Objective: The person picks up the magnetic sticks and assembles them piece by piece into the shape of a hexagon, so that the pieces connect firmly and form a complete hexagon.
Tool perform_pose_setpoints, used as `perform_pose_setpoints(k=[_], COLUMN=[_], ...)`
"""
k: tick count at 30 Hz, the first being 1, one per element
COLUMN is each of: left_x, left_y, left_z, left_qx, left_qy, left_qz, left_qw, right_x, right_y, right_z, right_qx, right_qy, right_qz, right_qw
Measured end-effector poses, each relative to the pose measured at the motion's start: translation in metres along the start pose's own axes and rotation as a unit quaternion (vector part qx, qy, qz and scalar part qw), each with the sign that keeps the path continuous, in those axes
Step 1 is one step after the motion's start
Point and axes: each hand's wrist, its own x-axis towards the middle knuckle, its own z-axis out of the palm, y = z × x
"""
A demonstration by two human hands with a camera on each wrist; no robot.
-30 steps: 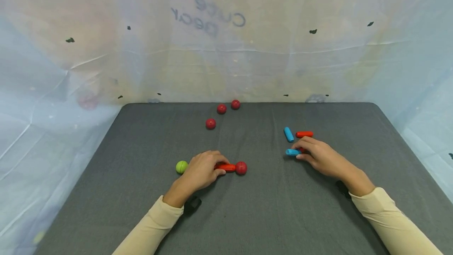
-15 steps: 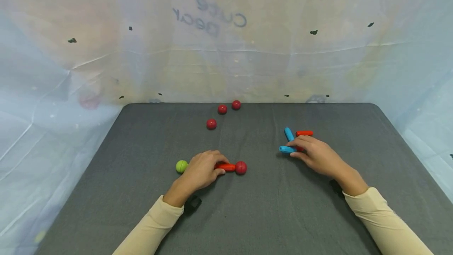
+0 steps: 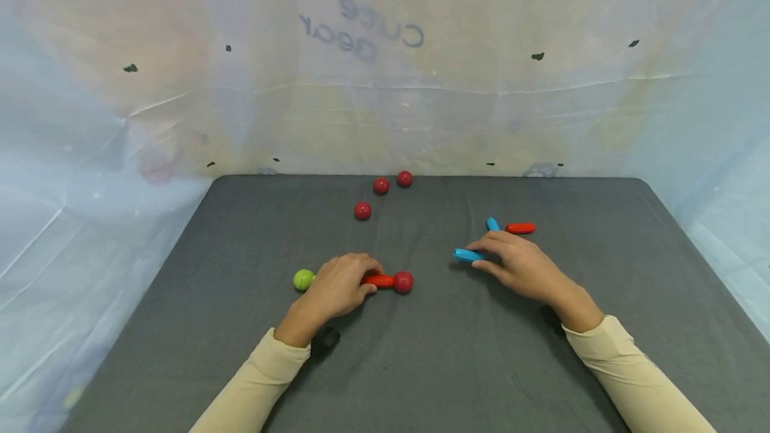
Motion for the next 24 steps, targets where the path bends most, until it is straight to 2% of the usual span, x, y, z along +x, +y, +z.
perform_pose_setpoints(k=[5, 11, 16, 24], left_x=[0.001, 0.006, 0.006, 0.003], left_y=[0.000, 0.007, 0.014, 0.014], left_z=[0.001, 0.009, 0.011, 0.009], left_qx=[0.006, -0.012, -0.022, -0.032], left_qy=[0.005, 0.011, 0.010, 0.014], left_qz=[0.016, 0.047, 0.054, 0.062], left_qw=[0.9998, 0.9988, 0.9983, 0.9975], right_x=[0.011, 0.021, 0.021, 0.018], right_y=[-0.007, -0.020, -0.033, -0.047], right_z=[0.007, 0.013, 0.016, 0.020], right_qx=[0.009, 0.004, -0.006, -0.015], right_qy=[-0.001, -0.023, -0.033, -0.037], right_qz=[-0.015, -0.024, -0.026, -0.043], right_qw=[0.9999, 0.9994, 0.9991, 0.9983])
